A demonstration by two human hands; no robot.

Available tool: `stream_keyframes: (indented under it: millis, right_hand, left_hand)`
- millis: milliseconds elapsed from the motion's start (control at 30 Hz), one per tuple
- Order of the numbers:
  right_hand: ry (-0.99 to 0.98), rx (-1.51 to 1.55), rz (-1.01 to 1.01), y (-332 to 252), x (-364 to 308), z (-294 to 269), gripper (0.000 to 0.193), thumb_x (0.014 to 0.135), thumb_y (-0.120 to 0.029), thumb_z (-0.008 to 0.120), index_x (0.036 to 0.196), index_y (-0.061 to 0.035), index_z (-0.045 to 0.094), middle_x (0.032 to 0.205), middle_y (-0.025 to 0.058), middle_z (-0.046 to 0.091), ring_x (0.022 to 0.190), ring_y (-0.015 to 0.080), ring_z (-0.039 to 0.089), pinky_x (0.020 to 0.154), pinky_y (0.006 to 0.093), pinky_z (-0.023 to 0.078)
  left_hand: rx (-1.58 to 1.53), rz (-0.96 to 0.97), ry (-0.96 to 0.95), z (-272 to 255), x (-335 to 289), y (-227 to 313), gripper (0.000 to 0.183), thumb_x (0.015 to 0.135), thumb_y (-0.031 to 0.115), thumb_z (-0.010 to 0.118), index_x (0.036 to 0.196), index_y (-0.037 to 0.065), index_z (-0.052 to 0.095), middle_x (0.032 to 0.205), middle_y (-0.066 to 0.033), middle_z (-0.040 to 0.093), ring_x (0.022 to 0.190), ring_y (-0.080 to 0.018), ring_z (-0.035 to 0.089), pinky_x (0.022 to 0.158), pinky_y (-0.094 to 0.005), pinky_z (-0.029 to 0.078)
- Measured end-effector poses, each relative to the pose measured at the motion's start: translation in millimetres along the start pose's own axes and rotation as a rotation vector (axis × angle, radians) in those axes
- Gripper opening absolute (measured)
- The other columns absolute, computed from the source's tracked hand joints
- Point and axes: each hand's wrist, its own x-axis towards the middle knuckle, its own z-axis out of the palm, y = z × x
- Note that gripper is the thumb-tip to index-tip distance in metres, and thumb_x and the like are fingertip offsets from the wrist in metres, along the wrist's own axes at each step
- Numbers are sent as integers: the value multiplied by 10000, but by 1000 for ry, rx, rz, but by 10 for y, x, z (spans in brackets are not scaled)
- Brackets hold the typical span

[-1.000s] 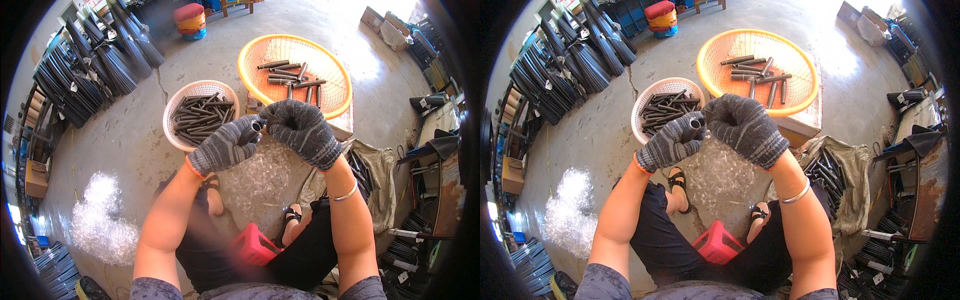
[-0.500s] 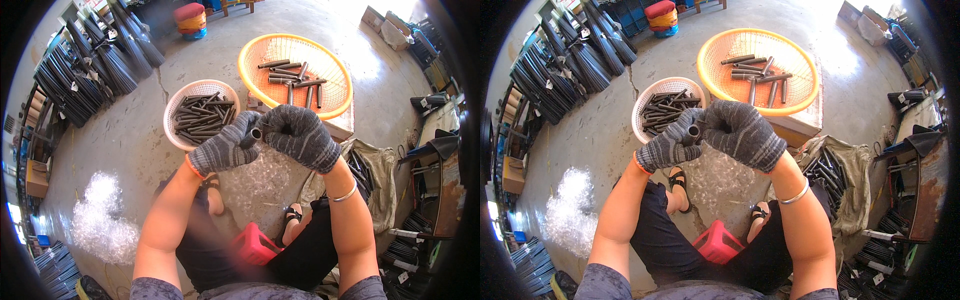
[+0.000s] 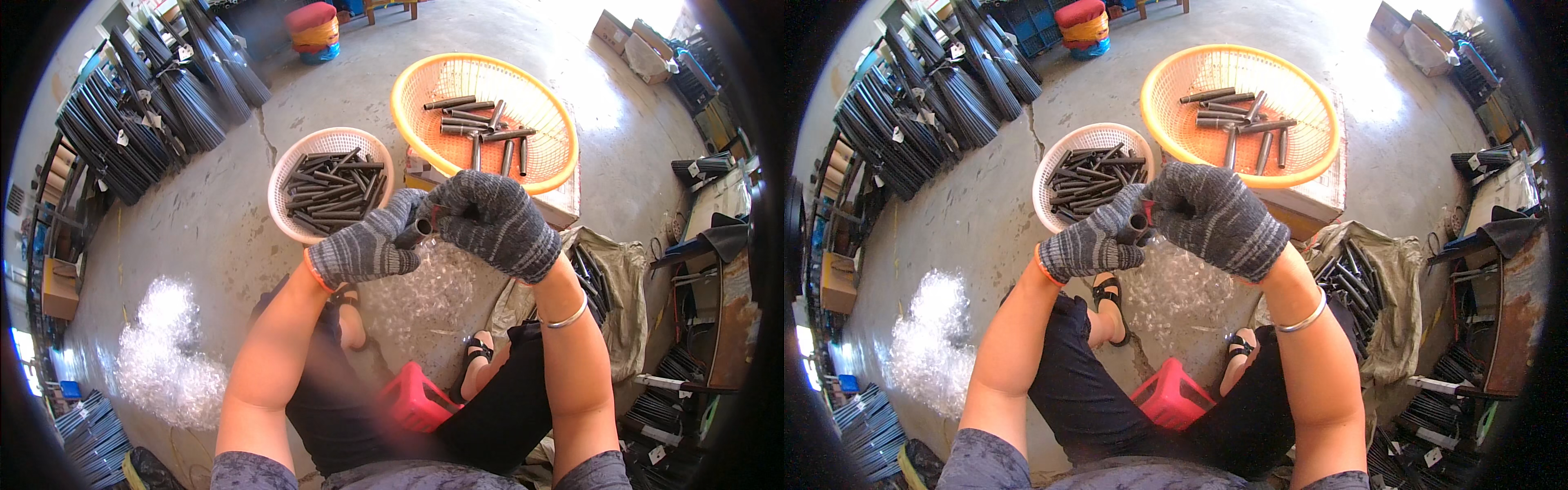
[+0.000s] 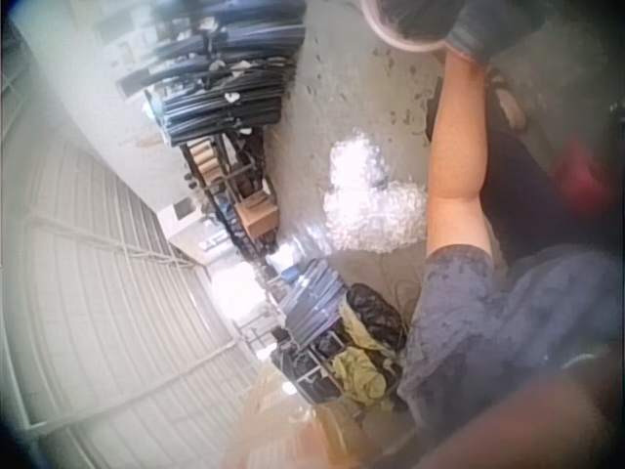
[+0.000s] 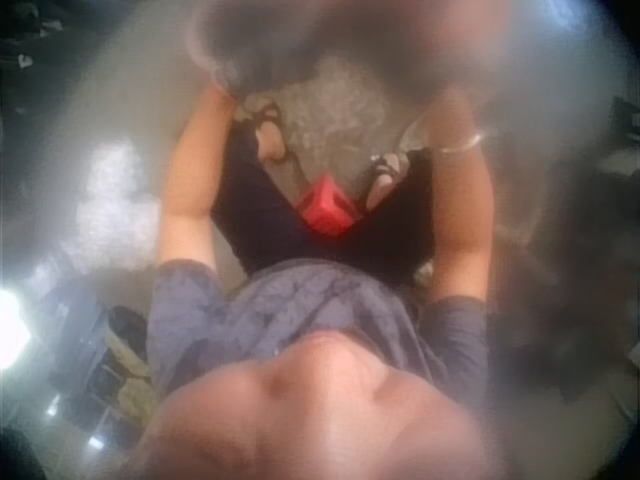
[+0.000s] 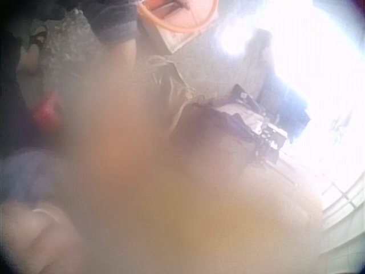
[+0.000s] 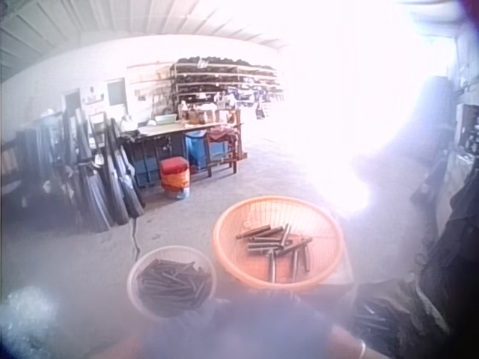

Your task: The person picks up metal tubes from a plastic basket and a bag, looks at the open ends of the tubes, and places them into an orange basket.

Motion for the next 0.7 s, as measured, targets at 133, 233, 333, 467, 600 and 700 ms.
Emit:
stream_keyframes:
  millis: [133, 233, 333, 467, 600, 700]
  right_hand:
    - [7, 5, -34, 34, -2, -3, 100, 707, 42, 637, 755, 4, 558, 659, 90, 531, 621, 147, 455, 602, 295, 445]
    - [27, -15, -20, -13, -2, 31, 101, 695, 46, 630, 758, 0, 566, 658, 104, 539, 609, 175, 470, 604, 307, 453]
    - [11, -72, -1, 21, -13, 90, 136, 716, 64, 635, 828, 7, 583, 759, 77, 599, 692, 130, 541, 653, 278, 479]
    - [78, -62, -63, 87, 17, 154, 119, 677, 55, 621, 772, -10, 588, 676, 125, 577, 613, 198, 533, 607, 324, 468]
    - [143, -173, -172, 30, 71, 84, 92, 719, 30, 625, 793, -6, 583, 655, 130, 572, 582, 210, 529, 584, 325, 465]
    - [128, -348, 79, -76, 63, -42, 125, 755, 33, 627, 864, -23, 603, 724, 42, 595, 636, 95, 506, 615, 260, 451]
  left_hand:
    - [-94, 54, -24, 20, 2, 58, 626, 736, 98, 650, 1302, 21, 393, 1019, -65, 495, 922, -115, 430, 846, -264, 409]
    - [-75, 55, -55, 4, 7, 74, 630, 731, 87, 650, 1302, 16, 395, 1050, -71, 491, 955, -132, 435, 873, -276, 399]
    - [99, 152, -56, -5, 9, -4, 647, 719, 73, 660, 1306, 11, 393, 1060, -76, 498, 975, -154, 450, 894, -290, 394]
    - [173, 199, -14, 10, -5, -1, 642, 711, 93, 703, 1277, 11, 413, 1049, -78, 505, 990, -161, 462, 909, -302, 390]
    - [-84, 2, 86, 15, 25, -88, 557, 741, 163, 784, 1209, 43, 507, 1212, -67, 505, 1137, -174, 454, 1003, -325, 351]
    - [-166, -26, 206, -50, 36, -100, 562, 676, 87, 830, 1145, 81, 520, 996, 51, 558, 934, -46, 500, 834, -226, 438]
